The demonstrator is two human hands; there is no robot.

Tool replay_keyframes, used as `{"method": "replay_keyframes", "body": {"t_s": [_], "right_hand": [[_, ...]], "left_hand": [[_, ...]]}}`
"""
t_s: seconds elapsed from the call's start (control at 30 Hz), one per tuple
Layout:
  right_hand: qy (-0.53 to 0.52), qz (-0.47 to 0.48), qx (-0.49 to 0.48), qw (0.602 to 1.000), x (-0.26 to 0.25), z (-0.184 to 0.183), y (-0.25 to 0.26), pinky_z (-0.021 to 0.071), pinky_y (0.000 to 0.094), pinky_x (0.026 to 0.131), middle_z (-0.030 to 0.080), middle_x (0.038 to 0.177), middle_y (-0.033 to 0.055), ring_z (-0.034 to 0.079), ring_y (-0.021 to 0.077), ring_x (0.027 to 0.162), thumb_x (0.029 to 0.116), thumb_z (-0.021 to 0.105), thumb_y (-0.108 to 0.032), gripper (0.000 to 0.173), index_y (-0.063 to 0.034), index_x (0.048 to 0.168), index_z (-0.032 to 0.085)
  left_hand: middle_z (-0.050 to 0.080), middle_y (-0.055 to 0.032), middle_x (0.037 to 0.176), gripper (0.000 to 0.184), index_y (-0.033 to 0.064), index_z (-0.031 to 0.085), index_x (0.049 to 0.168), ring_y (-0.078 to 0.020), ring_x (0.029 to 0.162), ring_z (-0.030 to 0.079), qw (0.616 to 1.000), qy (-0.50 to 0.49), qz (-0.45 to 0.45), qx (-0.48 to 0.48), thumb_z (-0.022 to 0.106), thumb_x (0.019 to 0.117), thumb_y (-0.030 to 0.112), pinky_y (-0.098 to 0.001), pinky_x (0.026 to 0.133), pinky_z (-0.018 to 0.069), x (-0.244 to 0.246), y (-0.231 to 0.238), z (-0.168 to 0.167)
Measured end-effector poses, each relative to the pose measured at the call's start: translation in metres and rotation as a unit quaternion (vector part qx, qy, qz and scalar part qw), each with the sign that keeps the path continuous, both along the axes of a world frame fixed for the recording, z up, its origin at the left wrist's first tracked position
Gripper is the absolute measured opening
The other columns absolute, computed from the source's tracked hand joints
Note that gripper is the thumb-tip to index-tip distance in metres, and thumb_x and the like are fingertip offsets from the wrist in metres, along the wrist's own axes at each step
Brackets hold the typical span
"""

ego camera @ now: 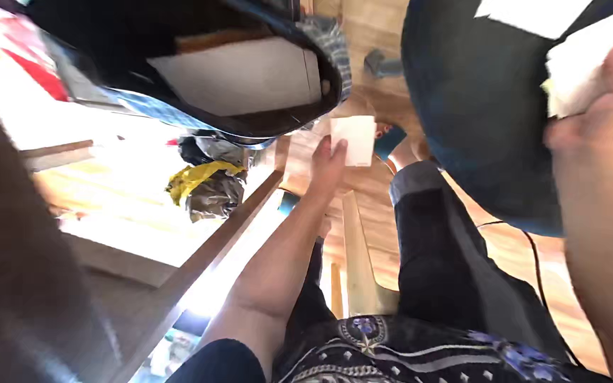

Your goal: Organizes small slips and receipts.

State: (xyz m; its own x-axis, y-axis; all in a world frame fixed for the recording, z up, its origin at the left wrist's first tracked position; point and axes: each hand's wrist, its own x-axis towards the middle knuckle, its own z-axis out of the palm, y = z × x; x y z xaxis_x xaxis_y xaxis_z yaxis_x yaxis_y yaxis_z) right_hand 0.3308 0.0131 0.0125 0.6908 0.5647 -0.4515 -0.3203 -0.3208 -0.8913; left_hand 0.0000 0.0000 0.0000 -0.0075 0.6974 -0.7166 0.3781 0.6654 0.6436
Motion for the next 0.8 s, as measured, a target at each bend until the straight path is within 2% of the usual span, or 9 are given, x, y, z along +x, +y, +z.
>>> {"method": "replay_keyframes", "body": {"t_s": [0.17,0.27,0.33,0.37,0.43,0.5,0.57,0.63,0.8], "right_hand": [[0.003,0.093,-0.051,0.994,-0.037,0.066,-0.051,0.0617,0.0335,0.087,0.068,0.106,-0.0043,0.070,0.0079,0.095,0.0960,0.069,-0.012,0.035,-0.0072,0.127,0.053],[0.048,0.198,-0.044,0.978,-0.062,0.085,-0.064,0.0629,0.0316,0.080,0.071,0.095,-0.0020,0.071,0.0070,0.085,0.0967,0.067,-0.008,0.021,-0.0037,0.116,0.061],[0.113,0.221,-0.024,0.968,-0.068,0.092,-0.064,0.0624,0.0340,0.083,0.073,0.098,0.0010,0.072,0.0101,0.090,0.1054,0.054,-0.018,0.021,-0.0045,0.119,0.062],[0.147,0.218,-0.026,0.964,-0.068,0.097,-0.062,0.0619,0.0355,0.087,0.072,0.104,0.0029,0.072,0.0117,0.096,0.1101,0.044,-0.029,0.033,-0.0047,0.126,0.059],[0.211,0.217,-0.020,0.953,-0.063,0.103,-0.061,0.0589,0.0391,0.096,0.068,0.121,0.0059,0.068,0.0150,0.111,0.1086,0.028,-0.055,0.062,-0.0069,0.143,0.047],[0.218,0.237,-0.007,0.947,-0.057,0.102,-0.064,0.0595,0.0375,0.094,0.069,0.120,0.0047,0.068,0.0143,0.109,0.1026,0.039,-0.064,0.071,-0.0077,0.144,0.044],[0.206,0.233,-0.001,0.950,-0.054,0.099,-0.065,0.0623,0.0339,0.085,0.072,0.104,0.0031,0.072,0.0124,0.095,0.0998,0.061,-0.038,0.046,-0.0045,0.129,0.054],[0.205,0.180,-0.016,0.962,-0.048,0.096,-0.059,0.0631,0.0351,0.080,0.073,0.095,0.0062,0.073,0.0147,0.086,0.1008,0.061,-0.011,0.022,-0.0010,0.120,0.060],[0.143,0.033,-0.043,0.988,-0.010,0.077,-0.028,0.0621,0.0361,0.081,0.070,0.102,0.0057,0.071,0.0147,0.090,0.1011,0.064,-0.015,0.029,-0.0034,0.126,0.055]], "left_hand": [[0.070,-0.0119,0.103,0.028,-0.0015,0.062,0.123,-0.0147,0.093,0.069,0.988,-0.074,-0.128,0.052,0.050,0.1083,0.019,-0.0391,0.089,0.0572,0.043,0.020,0.114],[0.065,-0.0139,0.119,0.028,-0.0020,0.063,0.122,-0.0172,0.103,0.067,0.981,-0.084,-0.158,0.080,0.046,0.1090,0.016,-0.0397,0.093,0.0564,0.076,0.025,0.140],[0.057,-0.0186,0.134,0.031,-0.0018,0.064,0.123,-0.0247,0.116,0.062,0.975,-0.033,-0.199,0.092,0.045,0.1096,0.019,-0.0449,0.100,0.0523,0.096,0.026,0.141],[0.055,-0.0207,0.137,0.032,-0.0019,0.063,0.124,-0.0279,0.120,0.060,0.971,-0.009,-0.216,0.100,0.045,0.1097,0.020,-0.0470,0.101,0.0511,0.105,0.027,0.140],[0.051,-0.0241,0.142,0.034,-0.0037,0.062,0.126,-0.0341,0.127,0.055,0.960,0.033,-0.254,0.117,0.045,0.1091,0.021,-0.0513,0.106,0.0475,0.119,0.025,0.136],[0.047,-0.0252,0.147,0.037,-0.0048,0.061,0.128,-0.0379,0.133,0.051,0.940,0.069,-0.310,0.125,0.047,0.1085,0.024,-0.0547,0.108,0.0449,0.132,0.024,0.136],[0.045,-0.0238,0.150,0.038,-0.0047,0.061,0.126,-0.0391,0.136,0.048,0.919,0.081,-0.360,0.141,0.052,0.1061,0.026,-0.0557,0.110,0.0436,0.143,0.023,0.135],[0.043,-0.0242,0.152,0.038,-0.0042,0.060,0.128,-0.0391,0.140,0.045,0.914,0.057,-0.371,0.153,0.056,0.1049,0.025,-0.0546,0.112,0.0415,0.151,0.032,0.135],[0.043,-0.0265,0.153,0.047,-0.0004,0.050,0.146,-0.0394,0.141,0.044,0.952,0.057,-0.254,0.161,0.053,0.1062,0.025,-0.0534,0.115,0.0398,0.161,0.093,0.110]]}}
